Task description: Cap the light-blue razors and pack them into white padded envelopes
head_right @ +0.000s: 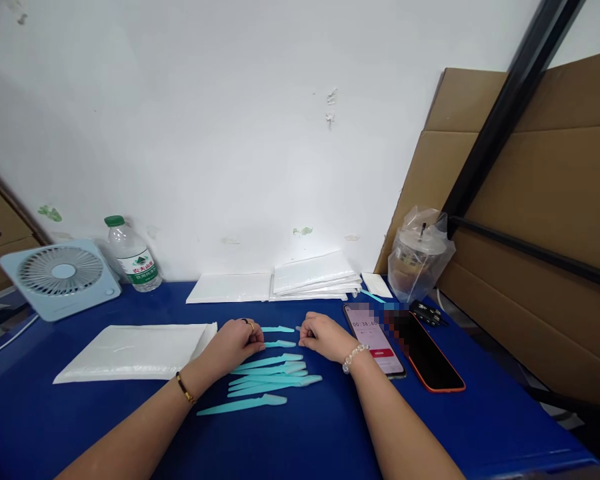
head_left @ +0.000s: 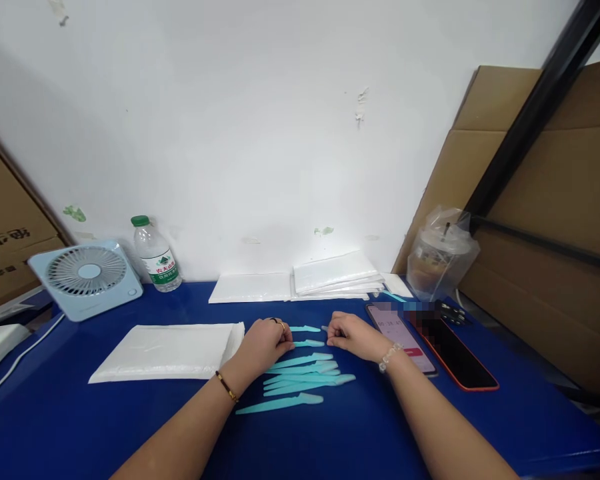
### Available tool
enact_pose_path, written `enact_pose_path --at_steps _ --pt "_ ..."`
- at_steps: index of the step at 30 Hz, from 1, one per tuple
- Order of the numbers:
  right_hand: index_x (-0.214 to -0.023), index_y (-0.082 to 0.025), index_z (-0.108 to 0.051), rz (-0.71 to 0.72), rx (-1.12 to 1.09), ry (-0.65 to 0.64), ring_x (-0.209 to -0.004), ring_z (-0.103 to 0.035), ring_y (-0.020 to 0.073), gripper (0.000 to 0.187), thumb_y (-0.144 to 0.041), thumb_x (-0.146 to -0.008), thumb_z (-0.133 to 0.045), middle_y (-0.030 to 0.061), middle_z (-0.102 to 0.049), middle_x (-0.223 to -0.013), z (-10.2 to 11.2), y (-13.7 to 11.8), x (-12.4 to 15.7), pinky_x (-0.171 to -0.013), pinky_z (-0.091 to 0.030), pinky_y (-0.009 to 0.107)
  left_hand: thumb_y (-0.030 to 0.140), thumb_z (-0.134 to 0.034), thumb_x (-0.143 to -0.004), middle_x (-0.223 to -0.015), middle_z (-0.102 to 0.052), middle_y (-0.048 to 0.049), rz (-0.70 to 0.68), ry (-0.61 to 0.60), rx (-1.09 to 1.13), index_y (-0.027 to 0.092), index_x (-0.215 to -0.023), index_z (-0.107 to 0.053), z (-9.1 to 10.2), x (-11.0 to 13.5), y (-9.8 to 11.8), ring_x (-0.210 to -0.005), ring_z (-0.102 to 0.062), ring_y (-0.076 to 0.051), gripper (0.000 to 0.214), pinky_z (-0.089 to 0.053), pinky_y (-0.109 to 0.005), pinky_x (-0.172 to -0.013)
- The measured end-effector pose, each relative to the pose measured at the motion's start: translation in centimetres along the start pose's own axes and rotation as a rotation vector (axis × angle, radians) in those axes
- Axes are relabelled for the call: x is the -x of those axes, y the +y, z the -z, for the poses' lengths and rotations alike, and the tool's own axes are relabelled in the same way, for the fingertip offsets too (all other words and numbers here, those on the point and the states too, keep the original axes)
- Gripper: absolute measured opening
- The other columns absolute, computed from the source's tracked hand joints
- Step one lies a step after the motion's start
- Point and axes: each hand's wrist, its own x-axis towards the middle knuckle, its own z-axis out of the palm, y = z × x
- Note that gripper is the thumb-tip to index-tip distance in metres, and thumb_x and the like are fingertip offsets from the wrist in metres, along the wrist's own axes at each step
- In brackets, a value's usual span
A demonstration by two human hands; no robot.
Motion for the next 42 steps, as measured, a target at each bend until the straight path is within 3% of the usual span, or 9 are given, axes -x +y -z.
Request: enact_pose_path --at_steps 6,14,18,23,29,33,36,40,42 --pt "-0.083 -0.018 -0.067 0.009 -0.101 0.058 -0.064 -0.052 0.0107 0.021 -0.037 -0.076 -0.062 0.0020 -0.058 -0.080 0.1 -1.1 0.0 -0.058 -0.040 0.021 0.036 -0.057 -0.078 -0.076 -0.061 0.0013 0.001 0.039 0.067 0.021 -0.075 -0.062 0.5 0.0 0.1 -0.067 -0.054 -0.012 0.017 -0.035 -0.023 -0.060" --pt "-0.077 -0.018 -0.068 -0.068 -0.046 0.111 -0.062 -0.052 0.0120 0.019 -0.036 -0.076 -0.061 0.0020 -0.060 -0.074 0.3 -0.2 0.1 -0.057 -0.040 0.023 0.033 -0.057 -0.077 -0.076 -0.062 0.0007 0.060 0.061 0.024 0.022 -0.076 -0.063 0.6 -0.2 -0.4 -0.071 -0.054 -0.014 0.013 -0.035 -0.025 -0.062" --pt "-0.075 -0.019 -0.067 0.002 -0.025 0.096 -0.067 -0.053 0.0118 0.018 -0.037 -0.074 -0.063 0.0017 -0.057 -0.081 0.6 -1.1 0.5 -0.061 -0.042 0.023 0.038 -0.061 -0.073 -0.087 -0.061 -0.0004 0.013 0.122 0.043 0.023 -0.087 -0.062 0.9 0.3 0.0 -0.080 -0.054 -0.016 0.020 -0.037 -0.024 -0.067" --pt "-0.069 -0.018 -0.064 0.077 0.019 -0.056 -0.064 -0.051 0.0104 0.017 -0.035 -0.071 -0.067 -0.0021 -0.055 -0.070 -0.4 -2.3 0.4 -0.081 -0.042 0.029 0.044 -0.063 -0.070 -0.076 -0.061 0.0015 -0.090 -0.076 0.086 0.022 -0.078 -0.065 0.5 0.8 1.2 -0.068 -0.054 -0.013 0.023 -0.034 -0.023 -0.059" --pt "-0.068 -0.017 -0.062 -0.022 -0.005 -0.083 -0.064 -0.051 0.0111 0.013 -0.030 -0.073 -0.063 0.0003 -0.055 -0.076 -0.2 -0.9 0.4 -0.057 -0.041 0.023 0.034 -0.059 -0.075 -0.071 -0.062 0.0014 -0.037 -0.073 0.014 0.020 -0.069 -0.064 0.4 0.3 0.6 -0.064 -0.054 -0.012 0.016 -0.033 -0.024 -0.058" --pt "-0.070 -0.017 -0.064 -0.130 0.002 0.015 -0.063 -0.052 0.0110 0.016 -0.032 -0.072 -0.064 0.0012 -0.054 -0.078 1.0 -0.4 0.9 -0.056 -0.040 0.023 0.035 -0.059 -0.074 -0.077 -0.063 0.0002 0.048 -0.009 -0.007 0.021 -0.077 -0.064 1.2 0.3 0.0 -0.071 -0.056 -0.014 0.015 -0.035 -0.024 -0.061" --pt "-0.073 -0.018 -0.065 -0.063 -0.012 0.014 -0.064 -0.050 0.0107 0.019 -0.037 -0.072 -0.065 0.0005 -0.054 -0.078 1.3 -1.3 1.2 -0.057 -0.040 0.023 0.040 -0.061 -0.072 -0.083 -0.062 -0.0005 0.033 0.033 0.033 0.021 -0.085 -0.063 1.5 0.7 0.4 -0.076 -0.055 -0.015 0.022 -0.036 -0.023 -0.063" --pt "-0.072 -0.019 -0.066 0.043 -0.029 -0.162 -0.065 -0.050 0.0105 0.023 -0.040 -0.066 -0.070 -0.0008 -0.053 -0.076 0.7 -2.6 1.3 -0.054 -0.039 0.022 0.049 -0.061 -0.070 -0.078 -0.062 -0.0002 -0.101 -0.097 0.108 0.021 -0.081 -0.065 1.4 1.2 1.6 -0.068 -0.054 -0.013 0.030 -0.034 -0.022 -0.058" --pt "-0.069 -0.018 -0.065 0.036 -0.020 -0.182 -0.064 -0.049 0.0102 0.023 -0.039 -0.065 -0.071 -0.0010 -0.053 -0.074 0.3 -2.8 1.1 -0.053 -0.038 0.022 0.050 -0.061 -0.070 -0.073 -0.061 0.0003 -0.130 -0.150 0.120 0.021 -0.078 -0.066 1.1 1.3 2.0 -0.065 -0.053 -0.013 0.030 -0.032 -0.022 -0.055"
